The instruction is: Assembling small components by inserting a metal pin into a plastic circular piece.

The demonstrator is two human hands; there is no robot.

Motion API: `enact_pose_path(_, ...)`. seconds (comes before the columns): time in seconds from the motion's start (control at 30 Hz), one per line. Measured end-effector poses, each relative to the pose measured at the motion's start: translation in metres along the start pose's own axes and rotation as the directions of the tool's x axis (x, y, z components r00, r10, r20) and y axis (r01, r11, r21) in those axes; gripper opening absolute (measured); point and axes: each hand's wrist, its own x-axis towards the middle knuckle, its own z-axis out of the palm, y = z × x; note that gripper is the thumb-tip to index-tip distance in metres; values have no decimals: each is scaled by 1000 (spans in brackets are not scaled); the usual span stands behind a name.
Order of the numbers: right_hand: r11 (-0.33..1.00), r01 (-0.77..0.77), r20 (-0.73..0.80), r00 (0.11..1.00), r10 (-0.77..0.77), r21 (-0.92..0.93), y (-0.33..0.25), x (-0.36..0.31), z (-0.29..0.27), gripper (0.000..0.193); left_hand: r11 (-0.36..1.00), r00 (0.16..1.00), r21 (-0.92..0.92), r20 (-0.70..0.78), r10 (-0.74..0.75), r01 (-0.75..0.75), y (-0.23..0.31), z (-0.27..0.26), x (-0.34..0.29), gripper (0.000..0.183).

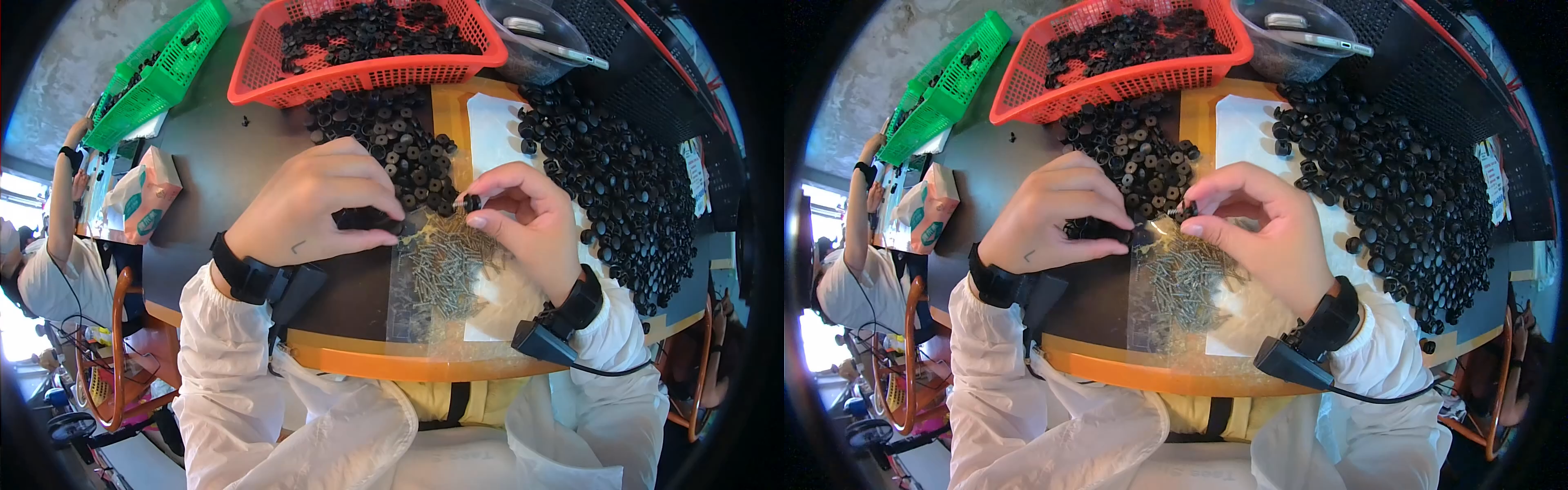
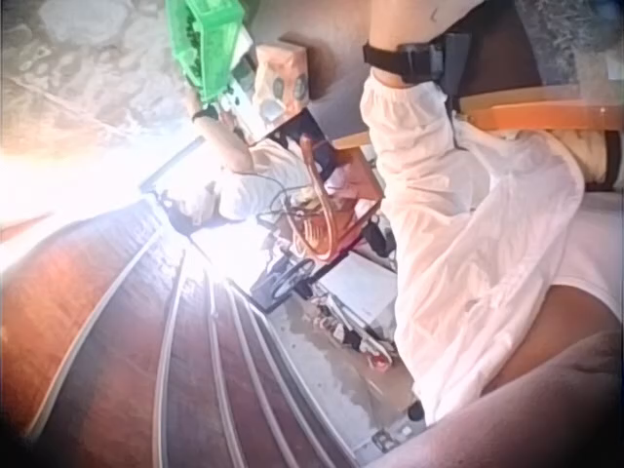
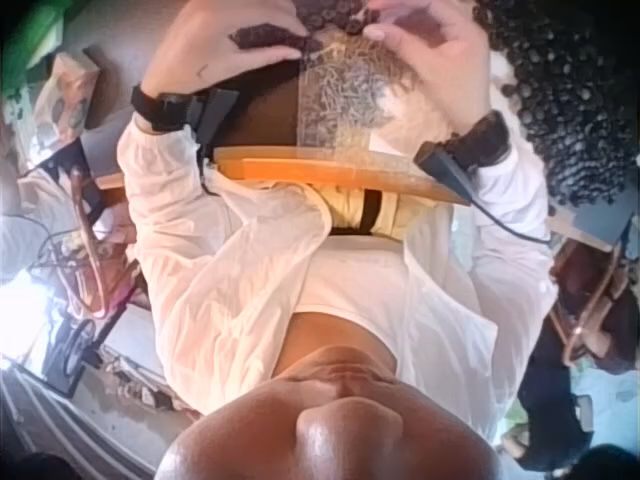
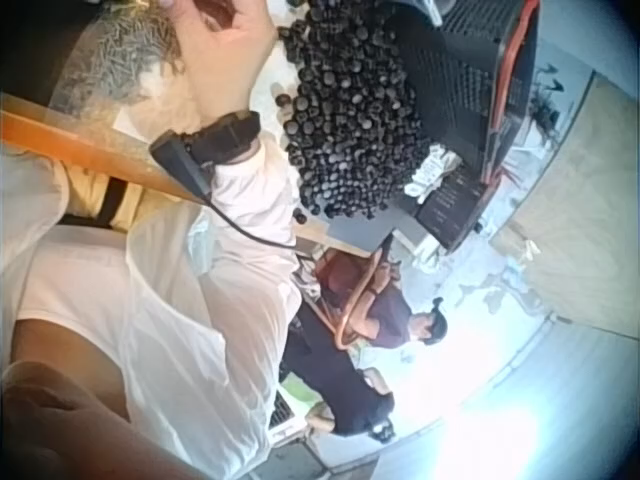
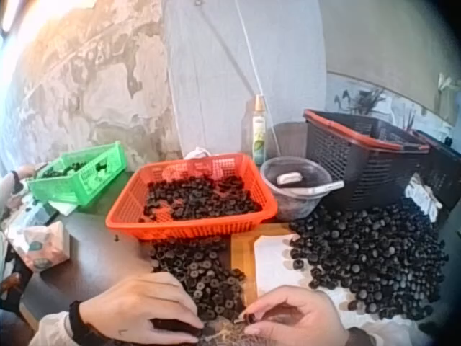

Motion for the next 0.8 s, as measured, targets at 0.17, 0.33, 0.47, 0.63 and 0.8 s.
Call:
enact_pose_path(0.17,991,41,56,998,-34,-129,-2,-1,3,23,995,999,95,-43,-32,36,-4,-7,0,34)
enact_pose_path(0.33,977,71,45,997,-63,-203,-6,0,3,23,984,963,57,205,-177,169,0,-58,-16,36)
enact_pose_path(0.47,976,63,49,997,-54,-206,-4,-1,5,23,946,904,53,282,-321,320,-2,-46,-33,30)
enact_pose_path(0.63,975,36,36,999,-29,-220,-5,-3,5,24,965,927,66,269,-263,254,-4,-38,-35,24)
enact_pose_path(0.8,977,22,34,999,-15,-212,-6,-2,6,22,965,942,-15,220,-252,262,-2,-35,-26,21)
